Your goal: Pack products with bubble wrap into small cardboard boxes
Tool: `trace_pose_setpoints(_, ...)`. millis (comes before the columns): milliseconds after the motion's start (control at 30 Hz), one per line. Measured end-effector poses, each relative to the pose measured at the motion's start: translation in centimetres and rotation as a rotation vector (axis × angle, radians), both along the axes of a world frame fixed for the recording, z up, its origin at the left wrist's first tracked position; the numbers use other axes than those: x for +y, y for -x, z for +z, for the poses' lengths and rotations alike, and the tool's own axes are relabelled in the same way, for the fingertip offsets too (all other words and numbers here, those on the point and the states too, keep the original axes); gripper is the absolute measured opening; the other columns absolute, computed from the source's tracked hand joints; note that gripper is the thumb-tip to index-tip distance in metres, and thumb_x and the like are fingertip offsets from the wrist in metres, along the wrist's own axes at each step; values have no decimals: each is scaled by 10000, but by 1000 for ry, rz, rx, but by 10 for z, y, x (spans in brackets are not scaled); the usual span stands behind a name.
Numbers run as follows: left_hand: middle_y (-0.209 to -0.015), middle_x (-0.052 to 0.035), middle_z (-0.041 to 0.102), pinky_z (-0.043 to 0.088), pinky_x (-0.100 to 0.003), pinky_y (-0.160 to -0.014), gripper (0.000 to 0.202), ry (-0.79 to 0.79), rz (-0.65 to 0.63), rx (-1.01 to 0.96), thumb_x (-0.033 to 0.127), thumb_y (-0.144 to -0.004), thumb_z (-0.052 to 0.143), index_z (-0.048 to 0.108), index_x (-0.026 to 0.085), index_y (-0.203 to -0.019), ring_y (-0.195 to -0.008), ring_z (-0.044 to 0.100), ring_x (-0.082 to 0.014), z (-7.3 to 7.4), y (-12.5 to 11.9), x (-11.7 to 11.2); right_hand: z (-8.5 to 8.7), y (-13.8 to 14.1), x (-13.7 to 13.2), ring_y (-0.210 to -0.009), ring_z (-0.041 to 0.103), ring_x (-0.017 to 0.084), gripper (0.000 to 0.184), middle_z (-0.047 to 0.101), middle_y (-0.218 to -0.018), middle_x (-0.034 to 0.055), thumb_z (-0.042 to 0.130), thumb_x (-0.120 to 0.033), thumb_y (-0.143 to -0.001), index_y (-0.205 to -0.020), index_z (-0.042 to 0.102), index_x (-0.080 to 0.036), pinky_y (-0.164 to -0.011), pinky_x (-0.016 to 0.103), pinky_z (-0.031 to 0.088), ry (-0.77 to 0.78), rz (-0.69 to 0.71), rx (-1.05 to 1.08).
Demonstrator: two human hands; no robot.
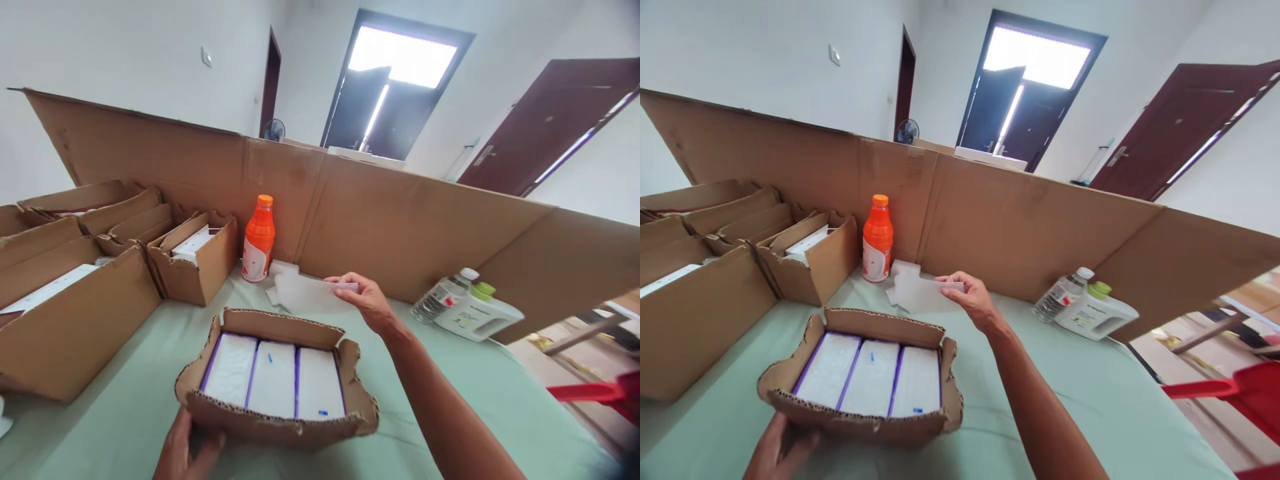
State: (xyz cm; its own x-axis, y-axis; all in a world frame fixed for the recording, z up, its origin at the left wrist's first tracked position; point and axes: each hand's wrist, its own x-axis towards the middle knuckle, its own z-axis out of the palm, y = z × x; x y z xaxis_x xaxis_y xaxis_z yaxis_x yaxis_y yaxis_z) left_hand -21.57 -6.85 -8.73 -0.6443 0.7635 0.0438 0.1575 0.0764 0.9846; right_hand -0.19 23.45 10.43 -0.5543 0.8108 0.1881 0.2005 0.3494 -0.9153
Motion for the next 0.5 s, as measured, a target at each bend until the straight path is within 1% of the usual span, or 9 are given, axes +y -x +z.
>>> trace_pose_setpoints(100,-1133,-139,702,545,-433,-946,681,-25,-21,5,663,-785,601,558,163,-1245,-1097,660,-351,13,2,4,34,-38,-45,-984,670,229,277,732,-1128,98,721,-435,-773,-771,559,-210,-818,351,483,-126,-49,-41)
trace_pose_setpoints(167,-1124,-132,704,546,-426,-928,672,-34,-23,20,652,-777,609,559,162,-1234,-1078,663,-345,17,6,5,42,-63,-77,-1027,664,242,208,733,-1117,92,674,-390,-820,-769,572,-216,-795,342,492,-237,-85,-176)
trace_pose_setpoints(200,-1129,-128,703,548,-420,-916,657,-40,-29,23,642,-776,611,561,166,-1225,-1077,663,-343,17,8,5,39,-73,-92,-1044,660,246,172,732,-1121,91,642,-364,-842,-775,577,-221,-782,336,498,-282,-92,-258)
trace_pose_setpoints(233,-1130,-124,702,554,-414,-899,639,-47,-42,24,630,-772,617,562,171,-1214,-1075,663,-342,16,10,4,33,-83,-106,-1049,659,246,138,729,-1131,90,606,-339,-861,-787,581,-226,-765,330,502,-314,-91,-338)
trace_pose_setpoints(300,-1109,-116,707,568,-407,-860,614,-53,-67,29,610,-756,638,562,181,-1189,-1057,669,-341,10,12,3,10,-96,-129,-1036,660,241,99,724,-1152,86,545,-294,-879,-814,584,-231,-778,338,509,-348,-68,-465)
trace_pose_setpoints(367,-1107,-116,706,572,-427,-855,610,-52,-76,47,602,-749,644,555,185,-1185,-1047,672,-345,-2,11,1,-21,-105,-147,-1025,660,236,84,728,-1137,73,515,-249,-869,-838,591,-231,-862,373,497,-344,-41,-561)
trace_pose_setpoints(433,-1143,-121,693,558,-463,-900,618,-50,-45,71,606,-769,614,541,191,-1221,-1087,658,-355,-12,9,2,-52,-108,-157,-1006,658,229,113,736,-1084,47,503,-197,-834,-864,606,-232,-929,393,470,-303,-22,-641)
trace_pose_setpoints(467,-1170,-125,681,546,-485,-930,627,-45,-14,85,608,-782,595,532,194,-1249,-1122,644,-364,-12,8,3,-66,-108,-159,-991,656,225,151,737,-1053,33,497,-174,-814,-882,618,-234,-930,385,467,-276,-10,-681)
trace_pose_setpoints(500,-1207,-132,664,526,-512,-965,646,-38,21,103,608,-790,583,518,197,-1284,-1163,623,-374,-8,8,3,-76,-107,-160,-975,653,221,196,736,-1029,22,490,-154,-796,-905,631,-237,-916,371,471,-254,4,-713)
